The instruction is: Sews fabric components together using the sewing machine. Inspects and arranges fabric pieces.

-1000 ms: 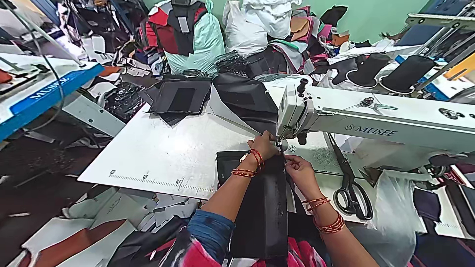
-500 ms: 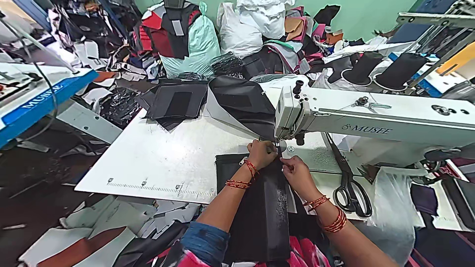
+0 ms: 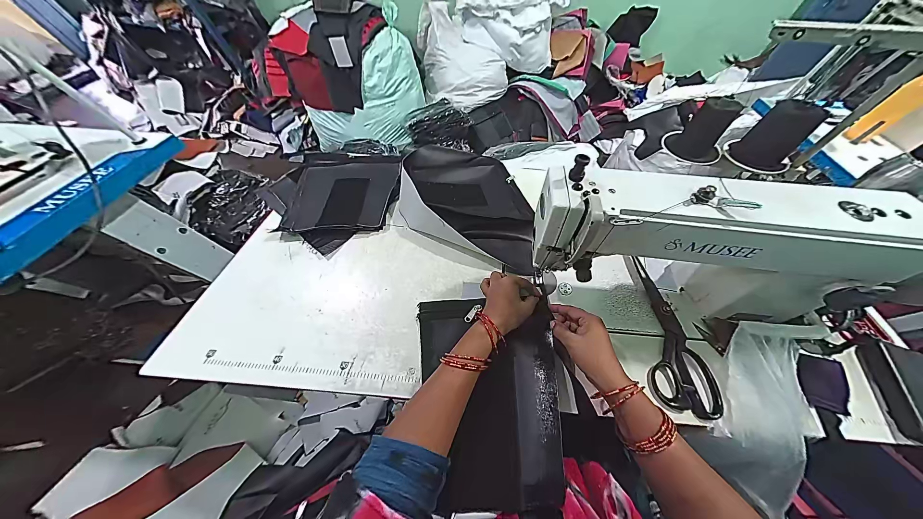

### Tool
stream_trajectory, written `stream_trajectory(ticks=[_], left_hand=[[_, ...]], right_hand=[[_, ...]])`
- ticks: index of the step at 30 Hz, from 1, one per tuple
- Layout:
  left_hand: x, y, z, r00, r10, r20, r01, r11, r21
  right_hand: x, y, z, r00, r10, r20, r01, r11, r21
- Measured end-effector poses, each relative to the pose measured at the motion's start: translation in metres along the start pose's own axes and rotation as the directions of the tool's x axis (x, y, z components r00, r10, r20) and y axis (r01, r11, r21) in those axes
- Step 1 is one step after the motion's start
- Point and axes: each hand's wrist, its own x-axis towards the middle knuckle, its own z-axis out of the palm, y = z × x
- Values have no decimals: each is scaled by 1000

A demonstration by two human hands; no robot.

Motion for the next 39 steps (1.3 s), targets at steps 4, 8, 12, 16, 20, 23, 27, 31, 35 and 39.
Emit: stream_trajectory(ticks=[4,8,12,16,20,23,27,31,35,39], left_hand=[[-1,1,3,999,6,-50,-8,999,-37],[3,2,4,998,-7,-65,5,999,-32],[2,2,5,999,-3,-54,3,1000,-8],[-2,4,4,999,-4,-50,4,1000,-3],[-3,-1,2,999,54,-10,-53,998,32],[-3,-13,-6,979,182,92,-190,979,79],[-6,-28,7,929,364,-73,-354,928,120],[-9,-17,8,942,335,-3,-325,917,232],[-7,-8,1,948,260,182,-307,895,324],[-5,-16,-2,900,388,197,-431,858,278]], right_hand=[[-2,0,1,1000,-10,6,11,999,-53],[-3,0,3,1000,-15,-4,15,997,-74],[-5,-6,3,999,-34,37,42,972,-232],[-8,-22,6,993,-34,112,77,909,-410],[-8,-29,9,984,35,176,67,838,-542],[-8,-28,11,981,29,192,90,807,-584],[-10,-24,15,985,16,173,91,800,-593],[-10,-25,14,983,16,185,97,806,-584],[-10,-29,12,981,39,189,76,822,-565],[-10,-27,13,981,36,189,79,822,-563]])
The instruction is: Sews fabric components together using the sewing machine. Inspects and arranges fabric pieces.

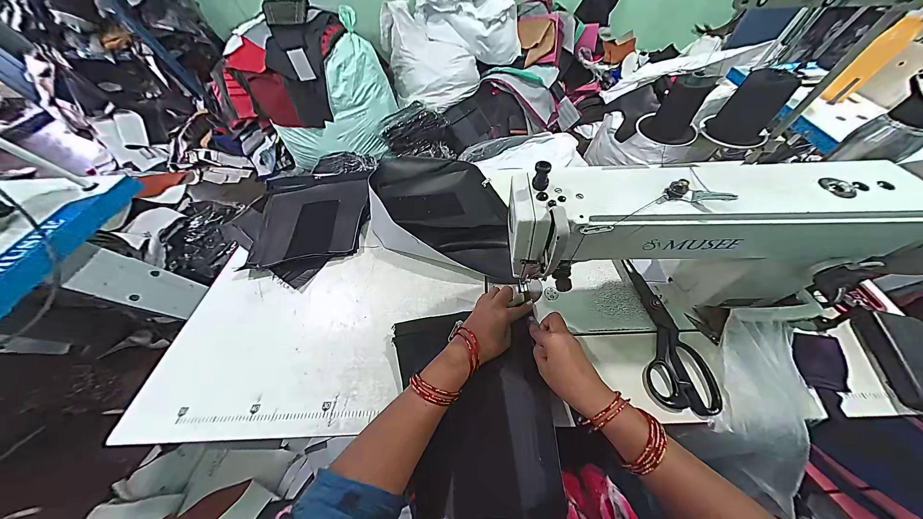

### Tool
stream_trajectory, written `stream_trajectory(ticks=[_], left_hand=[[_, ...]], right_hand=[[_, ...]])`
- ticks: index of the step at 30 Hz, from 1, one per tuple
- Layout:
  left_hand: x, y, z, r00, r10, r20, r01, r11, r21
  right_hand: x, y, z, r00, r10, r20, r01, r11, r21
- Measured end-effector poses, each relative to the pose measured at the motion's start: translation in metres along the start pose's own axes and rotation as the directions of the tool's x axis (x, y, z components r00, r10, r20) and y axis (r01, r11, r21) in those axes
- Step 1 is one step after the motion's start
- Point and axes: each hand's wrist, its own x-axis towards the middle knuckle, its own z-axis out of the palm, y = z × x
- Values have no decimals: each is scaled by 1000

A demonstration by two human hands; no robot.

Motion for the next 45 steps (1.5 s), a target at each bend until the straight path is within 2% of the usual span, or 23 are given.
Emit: stream_trajectory(ticks=[4,21,33,39,43,45], left_hand=[[1,-6,1,995,70,-64,-72,997,-37],[21,-10,-7,998,-60,-35,57,996,-72],[28,-17,-10,999,-25,-44,23,998,-50],[36,-17,-15,996,-94,8,94,996,-7],[32,-18,-6,993,-49,-104,55,997,54],[18,-13,-7,980,-84,-181,95,994,52]], right_hand=[[1,-3,-4,999,29,36,-29,1000,1],[21,-7,0,996,17,-86,-15,999,33],[31,-12,-12,998,42,53,-43,999,18],[41,-16,-13,995,78,61,-75,996,-44],[37,-10,-9,999,45,4,-45,999,-25],[29,-3,-10,998,34,-53,-32,999,40]])
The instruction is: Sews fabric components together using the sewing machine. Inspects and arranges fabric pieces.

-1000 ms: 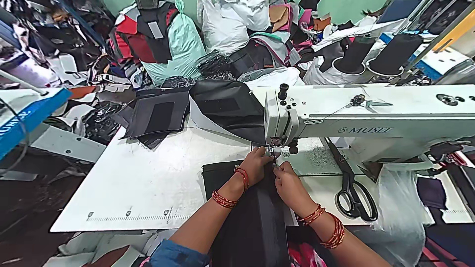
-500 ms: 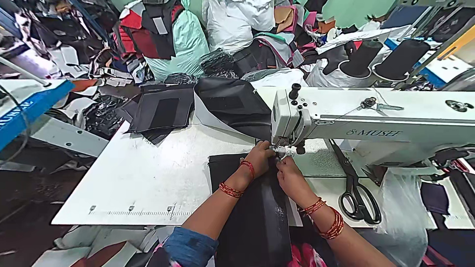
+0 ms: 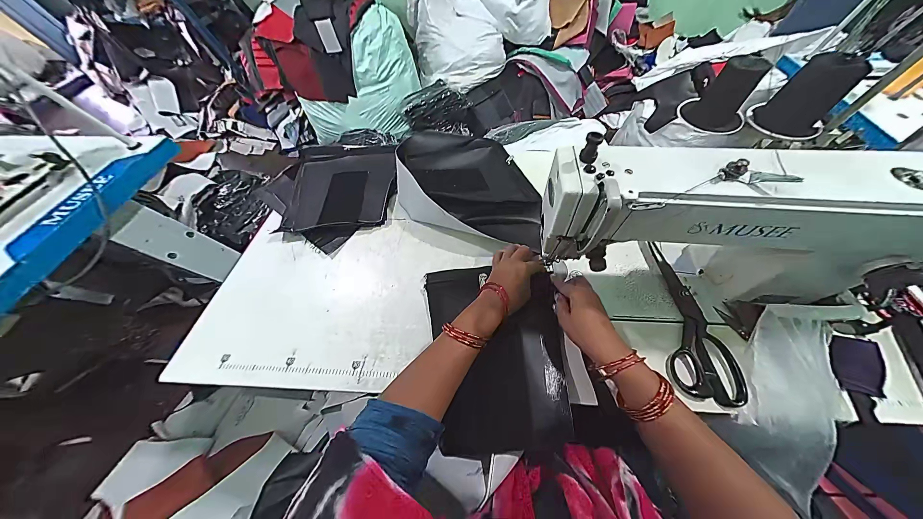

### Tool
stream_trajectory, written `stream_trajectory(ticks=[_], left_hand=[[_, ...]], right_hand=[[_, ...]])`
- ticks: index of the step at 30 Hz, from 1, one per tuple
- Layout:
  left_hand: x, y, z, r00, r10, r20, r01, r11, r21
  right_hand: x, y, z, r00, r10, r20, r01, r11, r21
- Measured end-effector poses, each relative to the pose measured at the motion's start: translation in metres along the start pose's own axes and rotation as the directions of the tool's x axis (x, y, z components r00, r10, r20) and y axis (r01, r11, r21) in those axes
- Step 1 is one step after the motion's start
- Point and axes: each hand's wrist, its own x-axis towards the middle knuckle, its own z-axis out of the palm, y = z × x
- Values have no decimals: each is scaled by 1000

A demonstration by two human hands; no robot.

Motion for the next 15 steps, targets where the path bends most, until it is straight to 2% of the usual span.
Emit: stream_trajectory(ticks=[2,5,6,7,8,9,10,12,13,15], left_hand=[[-27,2,-8,990,-46,-130,38,997,-71],[-95,-5,-23,932,-135,-338,59,972,-228],[-123,-9,-26,896,-181,-405,69,959,-276],[-153,-14,-27,855,-249,-455,96,938,-332],[-182,-17,-26,810,-336,-481,133,903,-408],[-209,-18,-23,767,-435,-472,174,849,-499],[-234,-17,-18,735,-528,-425,223,781,-584],[-270,-14,-3,736,-641,-218,334,623,-707],[-281,-11,5,741,-668,-69,410,531,-742],[-283,-5,20,741,-651,164,493,363,-791]], right_hand=[[-14,13,-1,997,-51,-61,52,999,12],[-57,30,-7,995,-88,40,87,995,42],[-77,37,-5,991,-129,18,128,989,70],[-99,45,1,980,-190,-65,196,976,93],[-118,52,8,958,-240,-157,260,958,124],[-137,56,15,956,-231,-181,265,944,197],[-152,57,18,980,-171,-102,195,928,319],[-168,57,22,983,-47,178,-47,872,487],[-170,58,27,961,-16,275,-136,840,525],[-166,61,39,934,-37,355,-198,772,603]])
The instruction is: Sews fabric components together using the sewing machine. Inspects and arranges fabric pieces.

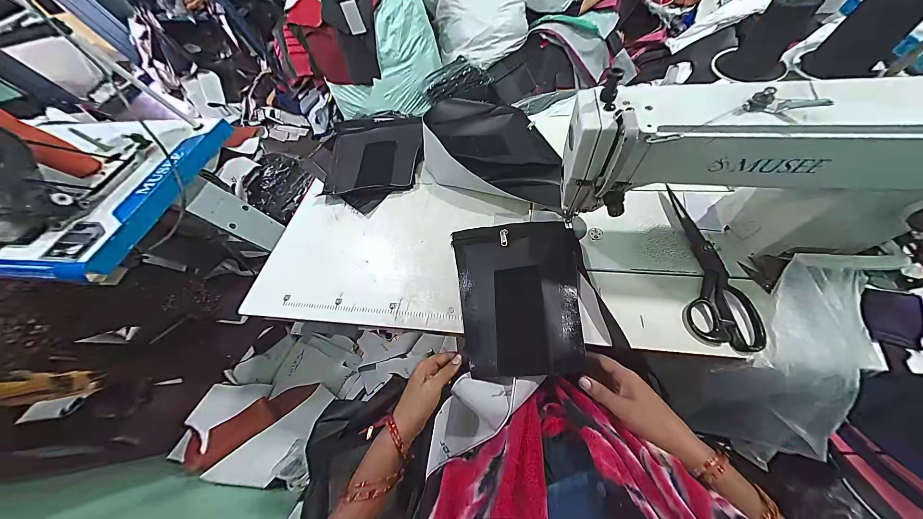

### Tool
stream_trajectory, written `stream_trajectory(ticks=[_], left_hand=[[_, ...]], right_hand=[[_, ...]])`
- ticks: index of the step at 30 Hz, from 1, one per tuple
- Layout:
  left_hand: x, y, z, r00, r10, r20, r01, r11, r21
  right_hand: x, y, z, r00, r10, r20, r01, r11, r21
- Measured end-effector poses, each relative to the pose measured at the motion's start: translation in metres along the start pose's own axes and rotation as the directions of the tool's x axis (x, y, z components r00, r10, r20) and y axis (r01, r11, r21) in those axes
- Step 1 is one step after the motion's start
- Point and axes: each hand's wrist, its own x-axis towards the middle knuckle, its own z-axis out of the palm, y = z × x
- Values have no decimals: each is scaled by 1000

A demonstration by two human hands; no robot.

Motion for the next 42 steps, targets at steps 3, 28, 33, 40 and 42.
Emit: stream_trajectory(ticks=[3,28,33,40,42], left_hand=[[4,10,18,980,-144,140,178,944,-276],[-10,133,14,996,-61,-70,87,337,938],[10,118,84,783,359,508,-614,318,722],[26,93,120,794,94,600,-606,177,775],[25,81,117,766,221,604,-638,148,755]], right_hand=[[14,2,14,999,-45,10,41,967,250],[20,25,21,989,-106,-107,120,984,133],[17,20,20,990,-104,-91,114,988,109],[13,19,16,995,-89,-40,94,988,124],[14,21,15,994,-106,-39,110,983,144]])
